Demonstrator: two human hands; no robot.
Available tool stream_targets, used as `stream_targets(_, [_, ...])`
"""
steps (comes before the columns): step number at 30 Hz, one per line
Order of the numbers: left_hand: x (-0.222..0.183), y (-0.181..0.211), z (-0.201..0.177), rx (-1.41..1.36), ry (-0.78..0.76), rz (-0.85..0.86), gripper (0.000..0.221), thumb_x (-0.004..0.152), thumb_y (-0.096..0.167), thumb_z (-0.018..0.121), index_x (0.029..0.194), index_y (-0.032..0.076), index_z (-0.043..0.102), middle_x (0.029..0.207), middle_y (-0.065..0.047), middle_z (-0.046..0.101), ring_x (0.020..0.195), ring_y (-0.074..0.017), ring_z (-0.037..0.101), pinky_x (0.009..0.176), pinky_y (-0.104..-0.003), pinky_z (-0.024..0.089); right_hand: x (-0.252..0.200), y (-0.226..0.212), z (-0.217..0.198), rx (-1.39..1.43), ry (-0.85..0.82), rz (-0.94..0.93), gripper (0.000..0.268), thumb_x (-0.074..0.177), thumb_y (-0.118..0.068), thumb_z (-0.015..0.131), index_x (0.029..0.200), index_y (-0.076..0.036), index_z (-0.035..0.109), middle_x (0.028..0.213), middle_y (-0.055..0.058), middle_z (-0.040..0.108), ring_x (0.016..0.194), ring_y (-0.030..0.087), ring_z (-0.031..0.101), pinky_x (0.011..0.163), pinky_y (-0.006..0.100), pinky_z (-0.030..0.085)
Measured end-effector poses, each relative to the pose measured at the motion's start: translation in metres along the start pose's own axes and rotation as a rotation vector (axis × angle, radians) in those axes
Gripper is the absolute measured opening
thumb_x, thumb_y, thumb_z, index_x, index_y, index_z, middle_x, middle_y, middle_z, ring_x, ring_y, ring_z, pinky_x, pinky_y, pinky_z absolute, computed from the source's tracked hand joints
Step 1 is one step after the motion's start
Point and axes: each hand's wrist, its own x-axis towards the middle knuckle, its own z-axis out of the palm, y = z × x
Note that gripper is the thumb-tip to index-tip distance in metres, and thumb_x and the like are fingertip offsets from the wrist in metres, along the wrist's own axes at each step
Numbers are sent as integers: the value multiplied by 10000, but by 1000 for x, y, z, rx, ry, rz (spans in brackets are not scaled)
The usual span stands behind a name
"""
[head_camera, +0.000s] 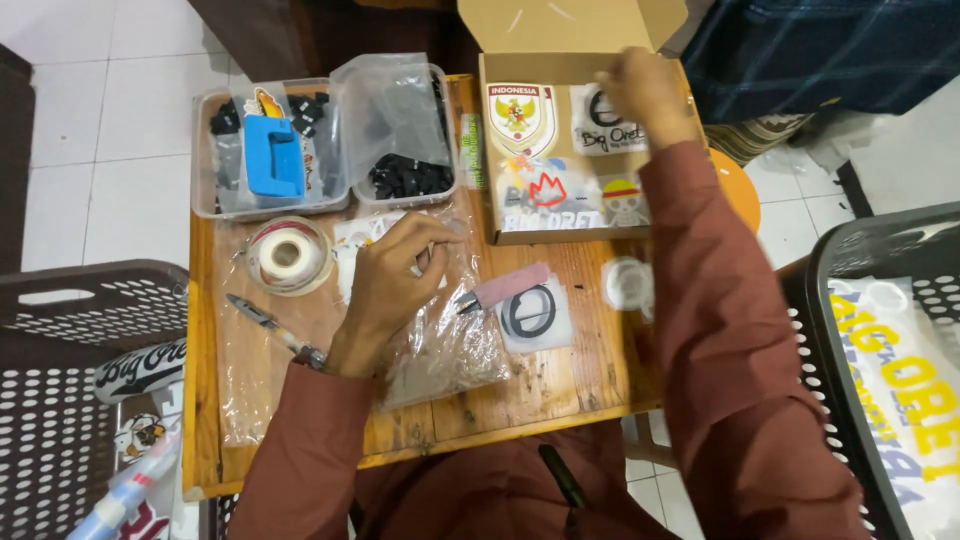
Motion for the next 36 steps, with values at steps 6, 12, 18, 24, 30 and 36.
stream_targets(6, [-1,-1,5,-5,-41,-5,197,843,-41,648,954,73,765,999,-4,700,573,-88,504,501,-225,412,-23,-12,-18,-83,-357,214,322,842,-141,719,1054,101,730,978,303,729,837,489,707,737,538,571])
stream_targets(12, [-1,-1,0,-4,-2,-31,189,834,-42,653,952,58,762,998,-3,691,594,-92,488,529,-224,408,-4,-1,-5,-142,-463,149,401,839,-216,791,1125,63,752,1088,267,700,803,404,715,713,482,605])
stream_targets(18, [-2,-1,2,11,-34,2,193,845,-41,654,966,72,752,1019,1,694,598,-100,525,542,-233,440,4,5,1,-308,-522,17,419,802,-272,818,1052,62,779,992,210,773,864,411,732,773,487,593])
stream_targets(24, [-2,0,-2,16,-30,6,198,846,-26,644,962,87,759,1027,0,708,590,-96,519,529,-228,433,9,25,21,-452,-364,-140,513,763,-439,846,924,46,799,968,201,777,871,391,709,908,424,483])
stream_targets(30, [-3,-1,-1,7,-40,-11,184,853,-17,640,962,77,754,1051,-6,704,596,-99,518,535,-230,432,-5,-5,-33,-213,-202,-58,518,601,-328,976,889,47,765,844,217,736,702,392,693,645,462,569])
stream_targets(36, [-4,-4,0,25,-30,8,194,843,-32,645,958,80,756,1033,0,700,606,-99,533,538,-233,436,-5,-11,-78,191,-406,41,394,678,-156,949,984,-6,752,830,100,740,651,204,644,652,328,531])
